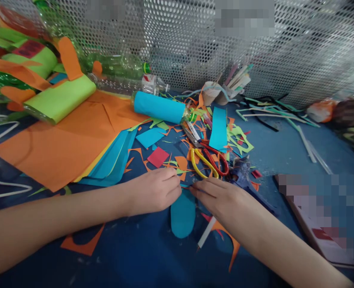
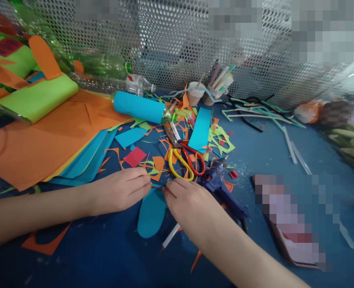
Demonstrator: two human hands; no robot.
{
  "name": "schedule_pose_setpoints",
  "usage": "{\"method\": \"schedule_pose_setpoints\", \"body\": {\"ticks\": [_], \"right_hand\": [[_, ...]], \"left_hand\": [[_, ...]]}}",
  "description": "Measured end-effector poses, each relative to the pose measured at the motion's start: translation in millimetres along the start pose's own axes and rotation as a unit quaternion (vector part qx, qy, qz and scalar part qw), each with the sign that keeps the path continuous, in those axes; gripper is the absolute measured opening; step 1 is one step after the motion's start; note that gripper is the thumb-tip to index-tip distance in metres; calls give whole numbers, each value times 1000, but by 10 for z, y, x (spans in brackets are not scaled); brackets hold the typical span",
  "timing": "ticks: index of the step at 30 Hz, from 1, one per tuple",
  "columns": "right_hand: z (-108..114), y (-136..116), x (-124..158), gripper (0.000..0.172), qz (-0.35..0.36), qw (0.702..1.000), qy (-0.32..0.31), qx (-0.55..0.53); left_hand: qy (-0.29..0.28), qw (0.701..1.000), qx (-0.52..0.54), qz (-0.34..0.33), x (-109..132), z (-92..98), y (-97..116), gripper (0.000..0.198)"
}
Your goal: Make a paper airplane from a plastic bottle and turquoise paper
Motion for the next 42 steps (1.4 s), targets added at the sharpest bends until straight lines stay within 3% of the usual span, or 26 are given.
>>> {"method": "schedule_pose_setpoints", "body": {"ticks": [7, 11, 14, 19, 22, 24, 26, 30, 37, 40, 42], "right_hand": [[-107, 18, 65, 26, -8, 999, -8, 37], [-63, 44, 65, 21, 7, 999, -33, 29], [59, 57, 17, 18, -2, 997, -70, -9], [157, 143, -87, 11, -141, 984, -2, -108], [72, 136, -128, 18, -115, 977, -2, -178], [31, 133, -143, 14, -100, 972, 1, -211], [29, 138, -152, 14, -101, 965, 18, -240], [99, 167, -158, 16, -140, 945, 59, -290], [112, 178, -142, 13, -207, 903, 101, -363], [98, 169, -174, 10, -230, 883, 98, -397], [164, 185, -185, 10, -235, 885, 79, -393]], "left_hand": [[-31, 998, 44, 12, -13, -46, -37, 20], [-31, 990, 125, 59, -15, -50, -105, 22], [-16, 976, 190, 107, -8, -51, -160, 23], [-20, 965, 232, 123, -6, -54, -174, 23], [-23, 958, 248, 143, -1, -54, -171, 20], [-20, 944, 275, 182, 12, -62, -185, 13], [-14, 919, 320, 229, 31, -76, -207, 12], [-17, 846, 437, 305, 59, -104, -241, 35], [32, 694, 599, 399, 72, -120, -253, 17], [38, 634, 643, 428, 74, -165, -254, 17], [42, 607, 665, 434, 70, -185, -258, 16]]}}
Point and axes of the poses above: each hand's wrist, its own x-axis away from the middle knuckle, its own z-axis out of the back of the hand, y = z × x, the point moved 3 cm from there along -x, towards the middle knuckle, and after that the axes turned 9 degrees about -x, right-handed, at the moved point
